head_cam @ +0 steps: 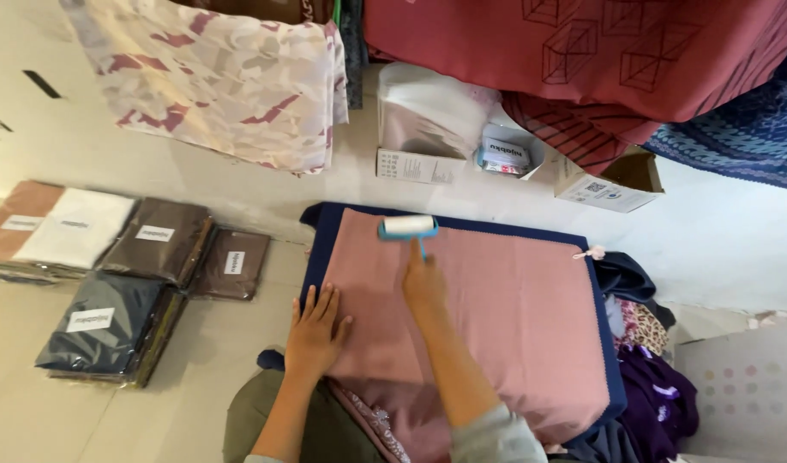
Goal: The person uses a lint roller to remove debris from a pink fabric garment, then folds it neatly.
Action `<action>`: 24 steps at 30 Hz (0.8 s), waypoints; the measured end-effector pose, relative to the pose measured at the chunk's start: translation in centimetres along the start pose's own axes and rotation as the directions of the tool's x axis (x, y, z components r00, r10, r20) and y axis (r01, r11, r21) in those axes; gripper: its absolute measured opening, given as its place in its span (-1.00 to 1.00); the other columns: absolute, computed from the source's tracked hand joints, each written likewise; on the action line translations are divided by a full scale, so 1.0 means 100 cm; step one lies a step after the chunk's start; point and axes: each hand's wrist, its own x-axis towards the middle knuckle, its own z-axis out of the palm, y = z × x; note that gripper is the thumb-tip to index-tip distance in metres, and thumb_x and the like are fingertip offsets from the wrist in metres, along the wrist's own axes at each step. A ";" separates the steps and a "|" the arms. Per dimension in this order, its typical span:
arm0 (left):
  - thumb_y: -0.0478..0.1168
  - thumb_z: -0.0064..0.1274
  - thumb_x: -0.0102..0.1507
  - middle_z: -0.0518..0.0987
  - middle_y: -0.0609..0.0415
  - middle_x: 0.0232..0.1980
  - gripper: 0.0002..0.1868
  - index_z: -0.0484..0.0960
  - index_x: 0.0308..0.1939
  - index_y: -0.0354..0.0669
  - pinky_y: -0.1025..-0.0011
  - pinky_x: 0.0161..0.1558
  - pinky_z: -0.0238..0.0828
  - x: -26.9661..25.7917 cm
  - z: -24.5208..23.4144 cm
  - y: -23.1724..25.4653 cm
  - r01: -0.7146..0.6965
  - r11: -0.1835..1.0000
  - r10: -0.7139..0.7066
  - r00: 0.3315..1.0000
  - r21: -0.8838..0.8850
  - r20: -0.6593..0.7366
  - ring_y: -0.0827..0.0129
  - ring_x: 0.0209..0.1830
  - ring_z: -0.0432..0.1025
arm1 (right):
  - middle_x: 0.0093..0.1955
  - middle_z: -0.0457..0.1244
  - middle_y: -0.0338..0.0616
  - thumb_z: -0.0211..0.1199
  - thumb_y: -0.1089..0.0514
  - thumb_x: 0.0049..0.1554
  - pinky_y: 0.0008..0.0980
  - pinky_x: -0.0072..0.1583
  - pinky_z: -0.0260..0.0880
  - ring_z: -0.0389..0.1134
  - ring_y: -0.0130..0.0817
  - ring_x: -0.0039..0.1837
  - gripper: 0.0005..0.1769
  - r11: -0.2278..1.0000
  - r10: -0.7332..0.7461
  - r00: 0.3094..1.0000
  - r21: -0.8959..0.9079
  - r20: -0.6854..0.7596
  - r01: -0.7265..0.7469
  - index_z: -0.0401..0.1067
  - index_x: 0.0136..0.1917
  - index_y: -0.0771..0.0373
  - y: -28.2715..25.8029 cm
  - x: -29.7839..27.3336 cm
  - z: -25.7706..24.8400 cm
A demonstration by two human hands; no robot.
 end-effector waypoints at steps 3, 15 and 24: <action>0.19 -0.28 0.40 0.11 0.13 0.66 -0.27 0.18 0.57 -0.06 -0.10 0.58 -0.41 -0.001 0.000 -0.001 -0.026 0.999 0.023 0.995 -0.030 -0.101 0.02 0.67 -0.13 | -0.07 0.20 0.17 -0.01 0.18 0.24 0.21 -0.22 0.31 0.33 0.33 -0.23 -0.29 0.997 -0.075 0.994 0.019 -0.075 0.076 -0.03 0.62 0.00 -0.011 0.009 -0.011; 0.16 -0.10 0.35 0.30 0.15 0.60 -0.32 0.39 0.49 -0.03 -0.17 0.52 -0.05 -0.001 0.020 -0.009 -0.108 0.990 0.133 0.937 0.093 -0.324 0.06 0.64 0.08 | -0.26 0.16 -0.41 0.17 -0.09 0.16 -0.20 -0.56 -0.09 -0.02 -0.23 -0.65 -0.37 0.936 -0.182 0.857 -0.351 -0.482 0.001 0.24 0.50 -0.41 0.140 -0.286 -0.009; 0.27 -0.38 0.41 0.03 0.19 0.69 -0.25 0.15 0.58 0.00 -0.10 0.59 -0.39 0.003 0.011 -0.009 -0.008 0.995 0.016 0.996 0.097 -0.088 0.12 0.71 -0.21 | -0.03 0.27 0.00 -0.07 -0.07 0.28 0.34 -0.12 0.31 0.38 0.34 -0.13 -0.35 0.987 0.122 0.987 -0.095 -0.106 -0.132 0.01 0.62 -0.31 0.111 -0.134 -0.036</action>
